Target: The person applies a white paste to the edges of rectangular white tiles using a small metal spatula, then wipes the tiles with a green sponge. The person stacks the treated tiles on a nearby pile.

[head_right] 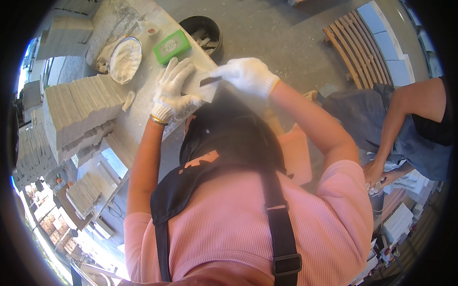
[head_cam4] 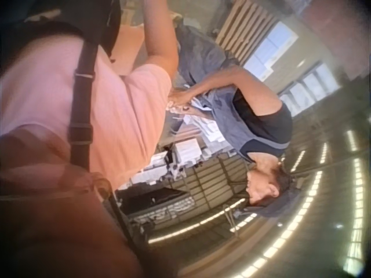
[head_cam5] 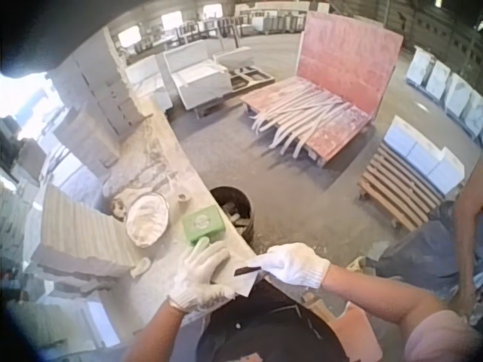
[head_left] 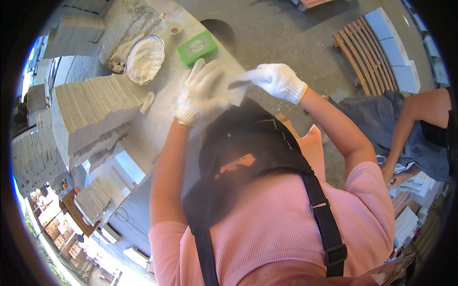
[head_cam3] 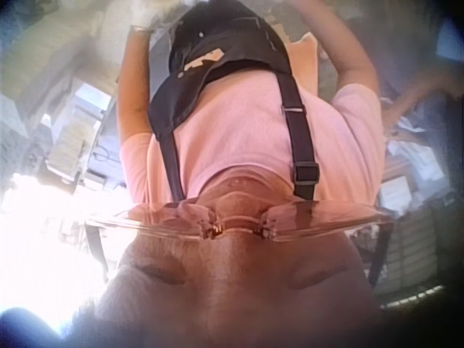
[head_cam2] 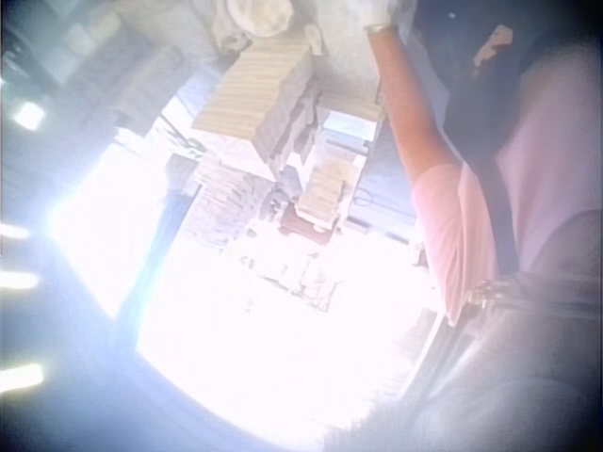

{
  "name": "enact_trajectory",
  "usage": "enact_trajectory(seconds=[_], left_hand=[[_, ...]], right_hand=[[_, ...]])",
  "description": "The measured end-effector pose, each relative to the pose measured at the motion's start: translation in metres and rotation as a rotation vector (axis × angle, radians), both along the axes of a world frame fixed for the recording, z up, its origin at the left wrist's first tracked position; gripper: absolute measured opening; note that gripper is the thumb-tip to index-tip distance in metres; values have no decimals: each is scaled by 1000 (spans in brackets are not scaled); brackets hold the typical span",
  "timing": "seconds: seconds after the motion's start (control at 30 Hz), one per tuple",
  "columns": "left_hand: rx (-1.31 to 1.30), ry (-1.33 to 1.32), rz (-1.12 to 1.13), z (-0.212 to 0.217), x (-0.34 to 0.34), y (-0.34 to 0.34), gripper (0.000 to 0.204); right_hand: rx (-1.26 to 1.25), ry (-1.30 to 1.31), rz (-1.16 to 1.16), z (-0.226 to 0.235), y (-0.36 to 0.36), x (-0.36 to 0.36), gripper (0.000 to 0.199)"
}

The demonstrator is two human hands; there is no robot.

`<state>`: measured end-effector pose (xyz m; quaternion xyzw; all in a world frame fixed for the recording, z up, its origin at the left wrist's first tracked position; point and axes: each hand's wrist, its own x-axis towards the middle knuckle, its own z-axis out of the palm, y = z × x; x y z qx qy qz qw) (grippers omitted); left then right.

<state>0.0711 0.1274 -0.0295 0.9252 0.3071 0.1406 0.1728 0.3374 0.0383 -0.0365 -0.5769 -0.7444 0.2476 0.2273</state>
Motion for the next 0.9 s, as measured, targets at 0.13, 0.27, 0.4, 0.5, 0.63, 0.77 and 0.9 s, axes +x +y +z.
enact_trajectory(seconds=[0.13,0.27,0.4,0.5,0.63,0.77,0.9], left_hand=[[-9,22,-12,-2,-1,2,86],[-12,23,-20,-4,-2,3,87],[-13,18,-13,-5,-2,2,87],[98,-16,-35,-6,-1,3,89],[118,-29,-42,-8,-1,4,89],[111,-47,-46,-7,-1,4,88],[-26,26,3,-1,0,0,86]], right_hand=[[95,53,-34,-7,2,-4,32],[66,19,-16,-10,-4,-6,32],[141,133,-78,-6,-6,-8,32],[-5,34,-13,-3,-9,-12,32],[39,79,-38,-1,-13,-13,33],[78,170,-76,-1,-15,-18,32],[-39,144,-23,2,-32,-24,30]])
